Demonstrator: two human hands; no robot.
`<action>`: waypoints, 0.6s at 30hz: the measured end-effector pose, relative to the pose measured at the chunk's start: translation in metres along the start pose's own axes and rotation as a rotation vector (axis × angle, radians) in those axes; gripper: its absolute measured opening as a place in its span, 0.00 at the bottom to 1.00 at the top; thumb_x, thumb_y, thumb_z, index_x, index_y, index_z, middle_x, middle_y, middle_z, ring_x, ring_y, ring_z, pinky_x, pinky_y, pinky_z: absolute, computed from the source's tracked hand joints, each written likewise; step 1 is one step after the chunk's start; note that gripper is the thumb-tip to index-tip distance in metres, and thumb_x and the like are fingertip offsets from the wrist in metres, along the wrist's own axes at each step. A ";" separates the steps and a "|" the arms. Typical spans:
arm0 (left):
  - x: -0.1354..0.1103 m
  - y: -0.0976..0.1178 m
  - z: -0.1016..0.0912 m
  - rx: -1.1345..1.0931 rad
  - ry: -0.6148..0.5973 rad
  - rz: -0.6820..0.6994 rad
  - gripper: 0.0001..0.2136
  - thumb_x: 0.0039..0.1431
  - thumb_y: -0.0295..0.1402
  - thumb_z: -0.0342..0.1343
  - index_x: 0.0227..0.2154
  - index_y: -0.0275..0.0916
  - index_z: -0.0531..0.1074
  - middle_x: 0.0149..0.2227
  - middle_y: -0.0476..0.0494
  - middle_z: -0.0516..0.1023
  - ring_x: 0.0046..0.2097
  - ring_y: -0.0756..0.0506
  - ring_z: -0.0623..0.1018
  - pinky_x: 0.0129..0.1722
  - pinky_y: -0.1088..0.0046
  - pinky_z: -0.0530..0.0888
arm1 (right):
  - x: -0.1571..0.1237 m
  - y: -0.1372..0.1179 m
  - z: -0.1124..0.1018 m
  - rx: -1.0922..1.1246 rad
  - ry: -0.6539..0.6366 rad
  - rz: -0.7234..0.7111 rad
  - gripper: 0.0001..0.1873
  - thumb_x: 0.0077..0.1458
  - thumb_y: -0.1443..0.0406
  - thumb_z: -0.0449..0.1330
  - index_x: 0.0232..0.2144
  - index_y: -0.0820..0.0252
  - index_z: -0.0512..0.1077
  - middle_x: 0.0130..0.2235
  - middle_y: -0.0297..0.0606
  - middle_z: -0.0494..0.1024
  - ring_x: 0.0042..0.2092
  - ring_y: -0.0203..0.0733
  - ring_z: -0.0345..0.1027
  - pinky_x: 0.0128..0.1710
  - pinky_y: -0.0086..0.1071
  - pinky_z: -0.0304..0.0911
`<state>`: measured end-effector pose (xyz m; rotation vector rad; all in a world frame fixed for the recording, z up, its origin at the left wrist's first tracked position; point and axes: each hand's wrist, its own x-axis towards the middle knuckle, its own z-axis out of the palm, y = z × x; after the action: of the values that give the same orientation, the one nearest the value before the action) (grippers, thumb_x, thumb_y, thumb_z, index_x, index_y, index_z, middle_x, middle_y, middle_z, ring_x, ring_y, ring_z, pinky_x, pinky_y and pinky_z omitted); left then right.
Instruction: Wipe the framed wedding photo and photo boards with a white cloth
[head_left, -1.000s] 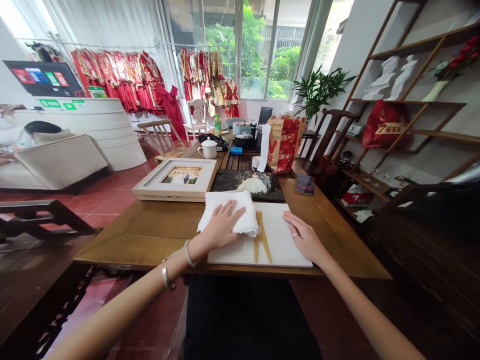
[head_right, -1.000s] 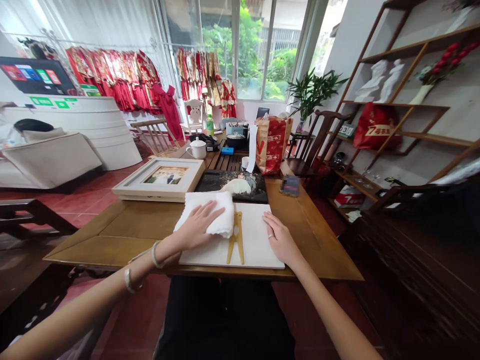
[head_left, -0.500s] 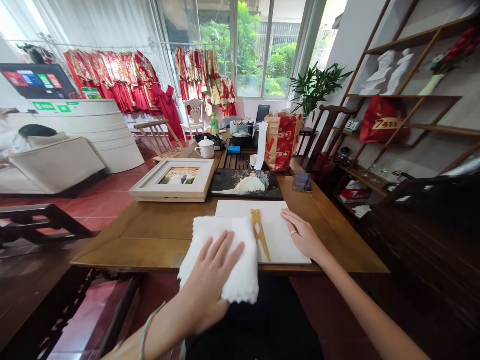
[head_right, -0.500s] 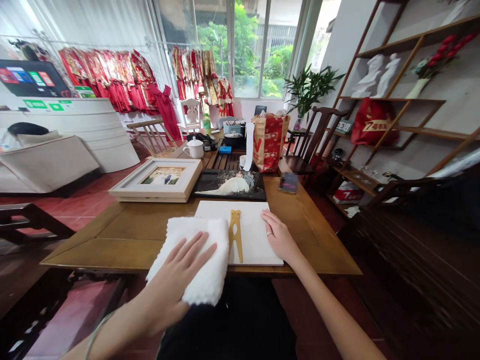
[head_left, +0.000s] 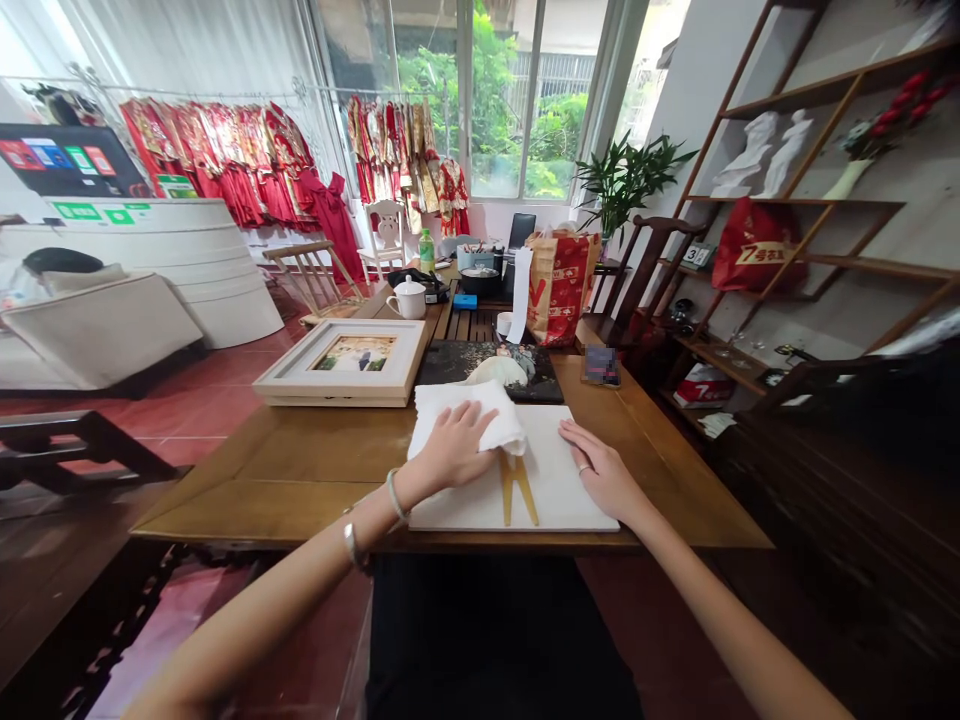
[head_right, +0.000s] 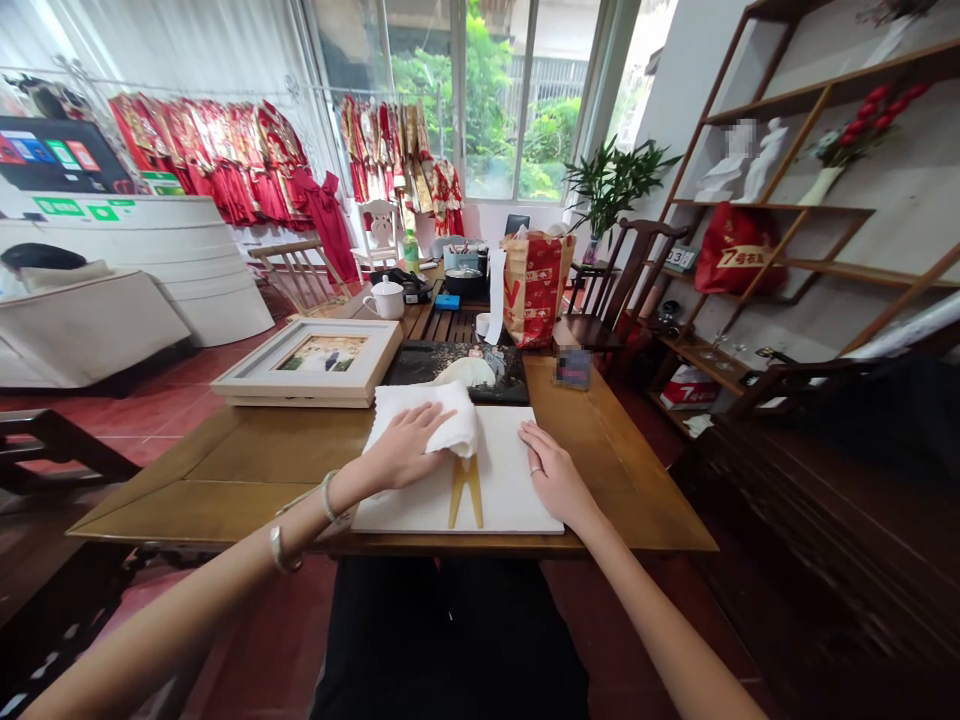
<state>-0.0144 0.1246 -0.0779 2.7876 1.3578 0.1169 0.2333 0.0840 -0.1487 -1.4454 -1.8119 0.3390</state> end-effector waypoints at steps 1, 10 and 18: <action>0.009 0.003 0.002 0.002 0.005 0.004 0.26 0.61 0.37 0.44 0.61 0.33 0.54 0.62 0.31 0.57 0.63 0.33 0.56 0.59 0.51 0.55 | 0.000 0.001 0.001 0.003 0.001 0.000 0.20 0.58 0.68 0.48 0.50 0.58 0.72 0.58 0.43 0.69 0.60 0.46 0.60 0.62 0.48 0.52; 0.010 0.058 0.008 0.048 0.003 0.041 0.33 0.52 0.38 0.55 0.60 0.32 0.55 0.64 0.27 0.52 0.64 0.27 0.49 0.59 0.42 0.48 | 0.002 0.000 0.003 0.012 -0.001 -0.020 0.21 0.57 0.67 0.49 0.51 0.57 0.71 0.58 0.42 0.68 0.61 0.47 0.59 0.62 0.48 0.52; -0.076 0.092 0.015 -0.017 -0.069 0.174 0.46 0.44 0.44 0.58 0.64 0.32 0.45 0.66 0.26 0.38 0.65 0.26 0.36 0.59 0.37 0.40 | 0.008 -0.007 -0.001 0.012 -0.011 -0.031 0.21 0.57 0.66 0.49 0.51 0.56 0.71 0.57 0.41 0.70 0.61 0.47 0.59 0.61 0.49 0.53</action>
<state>0.0126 0.0077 -0.0903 2.8627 1.0929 0.0363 0.2290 0.0887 -0.1404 -1.4083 -1.8360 0.3426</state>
